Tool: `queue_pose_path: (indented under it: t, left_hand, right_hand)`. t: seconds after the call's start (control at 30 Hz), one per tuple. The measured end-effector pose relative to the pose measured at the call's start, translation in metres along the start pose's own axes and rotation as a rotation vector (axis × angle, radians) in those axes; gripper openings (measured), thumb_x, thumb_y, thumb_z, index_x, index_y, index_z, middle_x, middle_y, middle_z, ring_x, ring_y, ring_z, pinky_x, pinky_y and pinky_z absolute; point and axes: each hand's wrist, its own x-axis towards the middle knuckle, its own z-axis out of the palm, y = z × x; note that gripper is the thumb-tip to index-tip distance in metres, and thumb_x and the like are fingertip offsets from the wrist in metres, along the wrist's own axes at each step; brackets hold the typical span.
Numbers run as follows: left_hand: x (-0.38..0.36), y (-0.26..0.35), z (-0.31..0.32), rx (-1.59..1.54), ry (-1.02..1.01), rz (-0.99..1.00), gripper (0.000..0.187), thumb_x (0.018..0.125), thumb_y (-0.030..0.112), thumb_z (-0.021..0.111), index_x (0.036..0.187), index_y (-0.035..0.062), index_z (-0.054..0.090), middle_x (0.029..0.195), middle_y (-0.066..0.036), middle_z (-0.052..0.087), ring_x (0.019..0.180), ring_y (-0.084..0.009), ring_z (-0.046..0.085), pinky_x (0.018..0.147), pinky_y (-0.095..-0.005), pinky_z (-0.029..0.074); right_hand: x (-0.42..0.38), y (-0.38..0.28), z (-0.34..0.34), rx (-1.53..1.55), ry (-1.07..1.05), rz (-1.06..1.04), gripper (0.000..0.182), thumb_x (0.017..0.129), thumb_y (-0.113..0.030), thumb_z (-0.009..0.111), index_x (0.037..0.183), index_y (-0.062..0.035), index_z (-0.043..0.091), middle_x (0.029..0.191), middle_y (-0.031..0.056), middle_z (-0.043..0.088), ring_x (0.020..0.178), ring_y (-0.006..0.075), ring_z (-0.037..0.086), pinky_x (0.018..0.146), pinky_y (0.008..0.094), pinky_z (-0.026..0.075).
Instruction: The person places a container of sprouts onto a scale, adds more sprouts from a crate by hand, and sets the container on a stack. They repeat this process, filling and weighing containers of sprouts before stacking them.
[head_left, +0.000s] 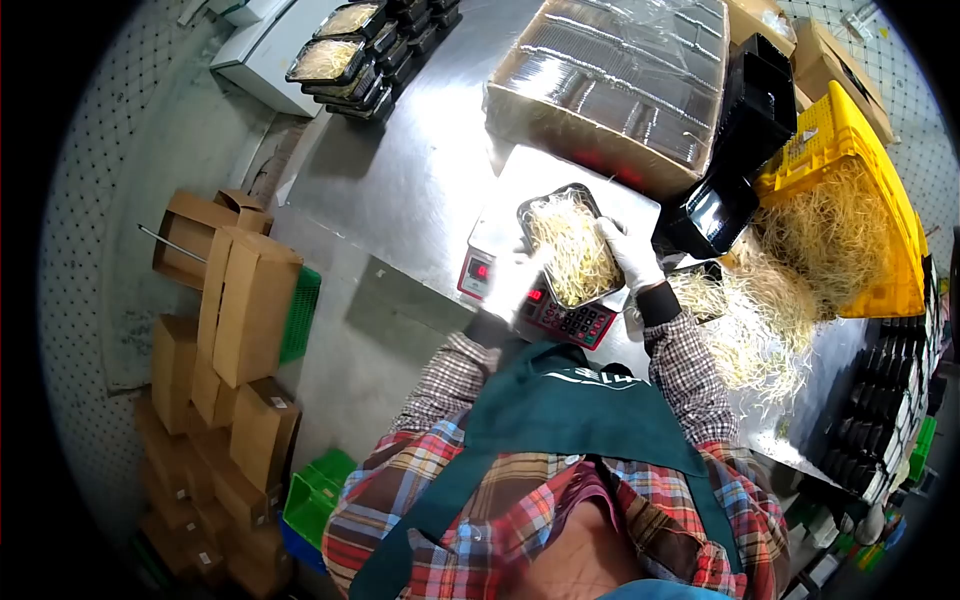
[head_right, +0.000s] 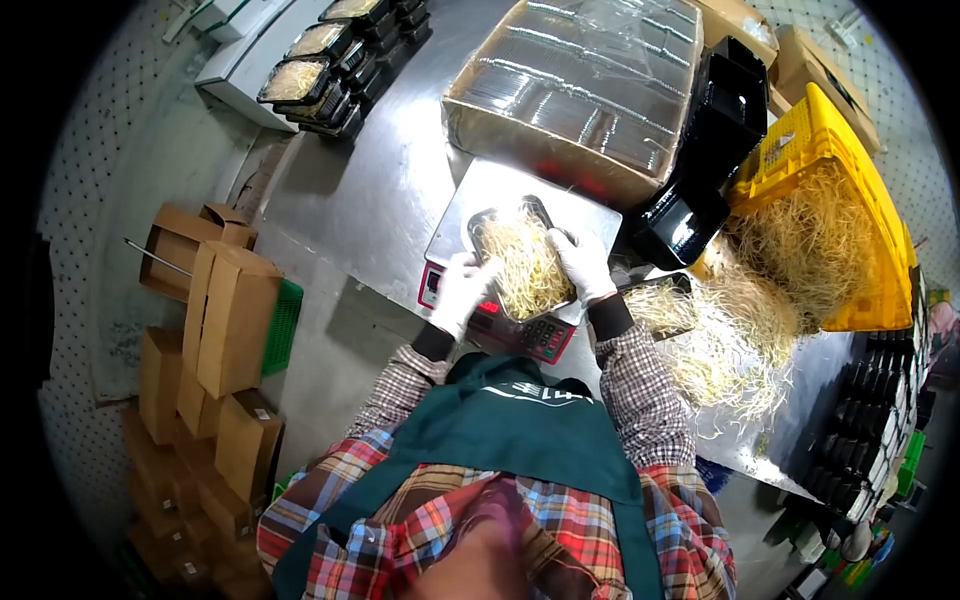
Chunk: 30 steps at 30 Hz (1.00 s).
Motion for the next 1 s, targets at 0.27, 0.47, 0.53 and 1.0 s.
queue_pose_path:
  t: [0.27,0.47,0.53,1.0]
  left_hand:
    - [0.008,-0.015,-0.012,-0.095,-0.002,0.071,0.026,0.088,0.014,0.075,0.105,0.0015,0.06,0.094,-0.004,0.063,0.085,-0.0094,0.058,0.07,-0.0249,0.049]
    - [0.07,0.137,-0.113,-0.5,0.184,0.443,0.021,0.092,0.011,0.07,0.093,0.0044,0.05,0.09,-0.003,0.058,0.08,-0.011,0.058,0.067,-0.0306,0.054]
    - [0.133,0.181,-0.157,-0.384,0.395,0.565,0.022,0.093,0.013,0.071,0.093,0.0026,0.051,0.086,0.0,0.055,0.076,-0.0079,0.053,0.068,-0.0263,0.05]
    - [0.556,0.382,-0.237,-0.735,0.523,0.34,0.033,0.09,0.024,0.067,0.117,0.0048,0.062,0.106,-0.01,0.07,0.088,-0.0216,0.067,0.073,-0.0357,0.055]
  right_hand:
    - [0.004,-0.007,0.009,0.037,-0.041,-0.044,0.017,0.092,-0.018,0.07,0.098,-0.0018,0.068,0.083,0.0029,0.066,0.077,0.0104,0.058,0.069,0.0276,0.049]
    - [-0.008,-0.072,0.0,0.091,0.02,0.04,0.042,0.098,-0.021,0.065,0.136,-0.0048,0.058,0.131,0.0055,0.062,0.093,0.0079,0.058,0.076,0.0224,0.049]
    - [-0.013,-0.056,-0.012,0.106,0.027,0.055,0.035,0.101,-0.022,0.06,0.13,-0.003,0.062,0.109,0.0019,0.067,0.08,0.0041,0.053,0.072,0.02,0.046]
    - [-0.065,-0.044,-0.027,-0.003,0.513,0.255,0.028,0.103,-0.014,0.052,0.123,0.0015,0.065,0.091,0.0029,0.064,0.071,0.0054,0.054,0.064,0.0194,0.044]
